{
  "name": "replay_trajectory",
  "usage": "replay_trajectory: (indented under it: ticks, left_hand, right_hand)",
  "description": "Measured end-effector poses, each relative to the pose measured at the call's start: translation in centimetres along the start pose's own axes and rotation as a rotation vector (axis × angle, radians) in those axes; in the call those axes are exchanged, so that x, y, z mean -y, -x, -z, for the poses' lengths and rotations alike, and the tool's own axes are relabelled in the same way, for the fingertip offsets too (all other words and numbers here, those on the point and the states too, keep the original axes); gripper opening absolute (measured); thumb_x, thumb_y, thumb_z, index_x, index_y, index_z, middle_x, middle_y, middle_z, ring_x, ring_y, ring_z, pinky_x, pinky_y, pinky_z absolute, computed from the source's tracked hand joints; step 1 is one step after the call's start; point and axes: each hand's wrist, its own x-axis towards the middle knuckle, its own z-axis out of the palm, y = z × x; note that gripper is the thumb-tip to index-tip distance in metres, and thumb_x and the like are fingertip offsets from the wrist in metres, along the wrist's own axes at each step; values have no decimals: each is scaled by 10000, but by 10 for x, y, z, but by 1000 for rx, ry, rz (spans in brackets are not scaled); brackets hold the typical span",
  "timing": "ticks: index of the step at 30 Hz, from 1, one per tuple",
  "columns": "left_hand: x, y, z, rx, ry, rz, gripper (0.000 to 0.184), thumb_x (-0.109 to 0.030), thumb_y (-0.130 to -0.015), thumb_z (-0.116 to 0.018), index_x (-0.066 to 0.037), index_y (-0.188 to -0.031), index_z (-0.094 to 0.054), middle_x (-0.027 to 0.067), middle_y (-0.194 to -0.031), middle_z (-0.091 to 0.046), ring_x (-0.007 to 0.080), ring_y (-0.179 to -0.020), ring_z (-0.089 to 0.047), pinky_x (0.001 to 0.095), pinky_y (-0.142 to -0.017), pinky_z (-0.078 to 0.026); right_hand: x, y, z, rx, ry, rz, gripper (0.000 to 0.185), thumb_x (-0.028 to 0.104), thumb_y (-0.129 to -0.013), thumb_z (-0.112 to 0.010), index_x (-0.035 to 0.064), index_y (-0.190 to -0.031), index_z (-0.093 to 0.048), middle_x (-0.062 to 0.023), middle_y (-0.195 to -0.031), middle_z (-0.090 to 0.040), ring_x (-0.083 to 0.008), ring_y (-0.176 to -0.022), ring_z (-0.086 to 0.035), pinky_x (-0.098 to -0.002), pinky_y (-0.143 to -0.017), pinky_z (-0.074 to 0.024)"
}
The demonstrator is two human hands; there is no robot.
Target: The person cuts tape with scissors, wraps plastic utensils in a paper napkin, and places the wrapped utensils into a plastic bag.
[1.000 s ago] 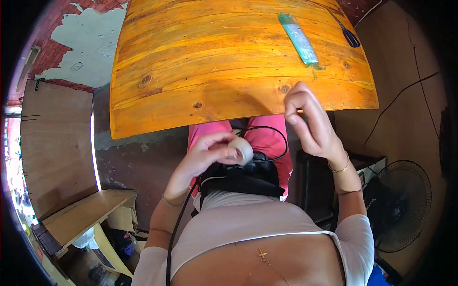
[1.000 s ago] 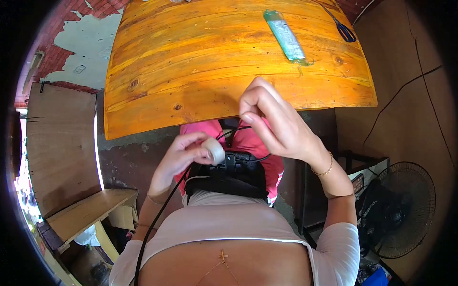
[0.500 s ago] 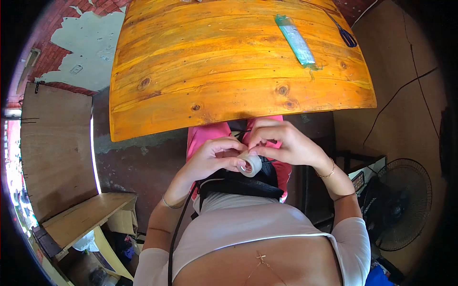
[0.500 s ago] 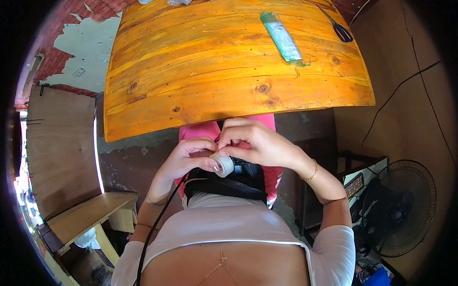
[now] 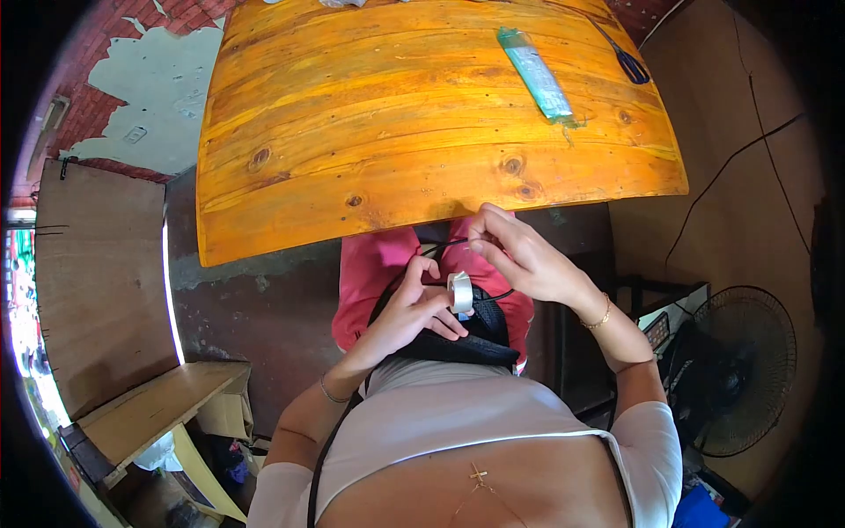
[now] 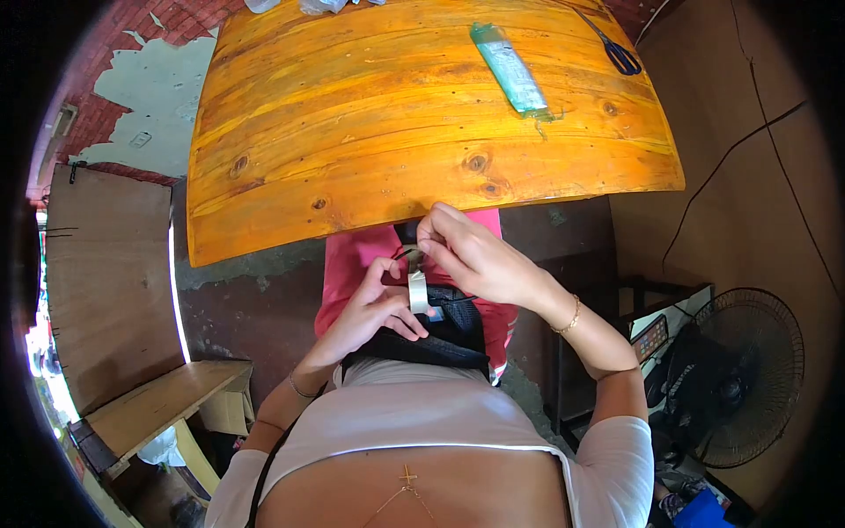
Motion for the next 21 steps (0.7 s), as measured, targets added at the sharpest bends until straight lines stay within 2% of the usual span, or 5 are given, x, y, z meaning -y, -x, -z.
replay_trajectory:
  ticks: [4,7,9,16,21]
  left_hand:
    - [6,-10,6,-41,26,-96,167,-59,-907,-419,-112,-936,-263,187,-892,-618,189,-582,-621,234,-457,-488]
    - [-5,-9,5,-73,-136,-109,70,-71,-913,-395,-107,-915,-335,141,-846,-649,108,-520,-574,155,-389,-352]
    - [-6,-9,6,-42,-159,-113,40,-76,-912,-386,-81,-950,-394,133,-855,-651,93,-520,-547,141,-407,-346]
    - [-5,-8,4,35,-116,-73,261,-84,-910,-355,-19,-1095,-527,85,-868,-651,59,-560,-476,157,-469,-364]
    - [-6,-5,-12,-221,-440,-299,223,-182,-873,-562,32,-842,-617,42,-623,-622,51,-558,-577,165,-478,-357]
  right_hand:
    - [-5,-7,-1,38,-240,-90,113,55,-818,-560,-3,-855,-471,-91,-803,-469,-193,-743,-474,-302,-678,-392]
    - [-8,-10,1,-16,-133,24,114,62,-803,-595,5,-850,-507,-61,-793,-490,-158,-718,-478,-275,-639,-388]
    - [-1,-12,7,-25,-100,-27,99,66,-792,-614,8,-822,-539,-46,-765,-499,-138,-691,-473,-261,-616,-381]
    - [2,-26,12,-146,-8,-64,83,76,-759,-631,3,-743,-595,-64,-650,-532,-158,-599,-510,-276,-561,-419]
    - [-10,-34,15,-77,60,-116,78,66,-737,-632,0,-745,-593,-88,-651,-540,-178,-583,-531,-286,-543,-422]
